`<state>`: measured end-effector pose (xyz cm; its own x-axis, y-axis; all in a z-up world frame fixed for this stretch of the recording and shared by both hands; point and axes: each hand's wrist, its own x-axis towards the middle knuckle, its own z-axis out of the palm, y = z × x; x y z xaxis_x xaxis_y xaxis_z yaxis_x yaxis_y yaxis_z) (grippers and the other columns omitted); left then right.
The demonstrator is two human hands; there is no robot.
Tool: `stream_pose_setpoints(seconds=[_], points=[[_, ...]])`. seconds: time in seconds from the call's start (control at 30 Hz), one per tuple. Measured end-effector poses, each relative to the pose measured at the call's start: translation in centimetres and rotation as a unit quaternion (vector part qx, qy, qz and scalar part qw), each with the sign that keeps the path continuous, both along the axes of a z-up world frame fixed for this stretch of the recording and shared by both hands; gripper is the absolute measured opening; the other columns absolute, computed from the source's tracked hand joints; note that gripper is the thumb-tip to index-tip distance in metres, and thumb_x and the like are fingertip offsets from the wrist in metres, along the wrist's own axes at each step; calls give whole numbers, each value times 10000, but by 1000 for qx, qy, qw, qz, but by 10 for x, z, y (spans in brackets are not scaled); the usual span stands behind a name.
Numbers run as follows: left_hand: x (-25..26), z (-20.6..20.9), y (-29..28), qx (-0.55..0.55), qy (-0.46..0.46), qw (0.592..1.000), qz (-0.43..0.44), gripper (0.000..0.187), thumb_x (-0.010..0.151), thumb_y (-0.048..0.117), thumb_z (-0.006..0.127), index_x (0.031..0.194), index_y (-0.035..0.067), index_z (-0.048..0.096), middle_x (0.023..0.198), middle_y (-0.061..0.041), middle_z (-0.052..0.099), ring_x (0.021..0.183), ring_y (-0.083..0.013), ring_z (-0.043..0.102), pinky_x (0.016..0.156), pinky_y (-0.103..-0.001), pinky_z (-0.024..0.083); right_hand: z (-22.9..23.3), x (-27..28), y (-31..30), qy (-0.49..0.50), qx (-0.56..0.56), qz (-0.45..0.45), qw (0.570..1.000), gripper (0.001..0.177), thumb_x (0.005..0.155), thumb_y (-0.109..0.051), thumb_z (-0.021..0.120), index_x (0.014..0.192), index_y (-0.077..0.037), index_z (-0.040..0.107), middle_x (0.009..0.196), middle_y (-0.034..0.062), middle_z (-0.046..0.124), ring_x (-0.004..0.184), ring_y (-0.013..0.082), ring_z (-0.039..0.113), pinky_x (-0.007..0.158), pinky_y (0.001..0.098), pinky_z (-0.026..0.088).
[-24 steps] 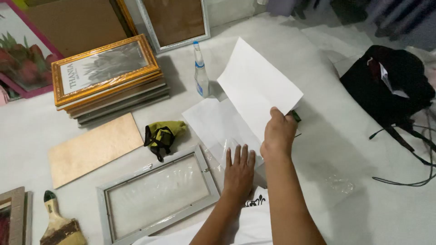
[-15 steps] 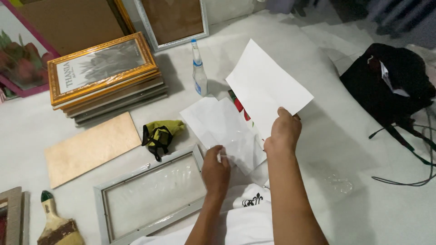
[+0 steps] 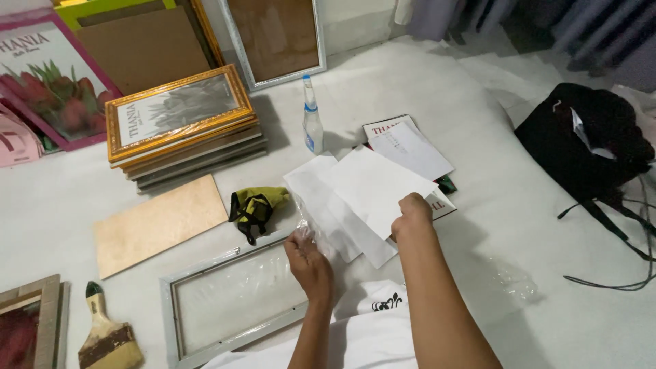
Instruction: Assembling a picture frame by cleaning the glass and inserting the backing board
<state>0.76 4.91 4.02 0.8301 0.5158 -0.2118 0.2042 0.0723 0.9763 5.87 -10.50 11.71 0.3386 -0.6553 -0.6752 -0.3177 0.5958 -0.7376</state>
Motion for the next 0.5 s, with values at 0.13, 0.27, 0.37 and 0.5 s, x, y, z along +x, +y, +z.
stream_pose_setpoints(seconds=[0.13, 0.27, 0.37, 0.5], points=[[-10, 11, 6, 41, -43, 993, -101, 325, 1058, 294, 379, 1202, 84, 581, 1075, -86, 701, 939, -216, 643, 861, -359, 502, -95, 21, -44, 2, 63, -40, 997, 369, 840, -50, 449, 1143, -6, 654, 1102, 124, 703, 858, 228, 630, 710, 336, 506], [-13, 13, 3, 70, -77, 982, -159, 413, 1062, 348, 367, 1293, 61, 554, 1062, -104, 676, 925, -222, 641, 839, -367, 513, -92, 21, -37, 75, 73, 59, 993, 289, 795, -56, 511, 1048, -31, 646, 1080, 178, 679, 872, 330, 603, 696, 508, 456], [-14, 13, 0, 80, -89, 976, -180, 452, 1060, 365, 356, 1347, 61, 528, 1193, -127, 674, 1045, -254, 664, 921, -376, 521, -77, 19, -29, 103, 104, 120, 982, 206, 843, -35, 504, 1027, -29, 596, 1046, 203, 649, 892, 348, 579, 729, 551, 460], [-11, 10, -5, 94, -97, 970, -200, 523, 1062, 404, 324, 1387, 34, 498, 1362, -169, 609, 1234, -310, 610, 1022, -428, 499, -58, 11, -17, 132, -14, 244, 961, 271, 836, 35, 463, 1059, 113, 594, 861, 228, 602, 584, 277, 570, 453, 427, 446]])
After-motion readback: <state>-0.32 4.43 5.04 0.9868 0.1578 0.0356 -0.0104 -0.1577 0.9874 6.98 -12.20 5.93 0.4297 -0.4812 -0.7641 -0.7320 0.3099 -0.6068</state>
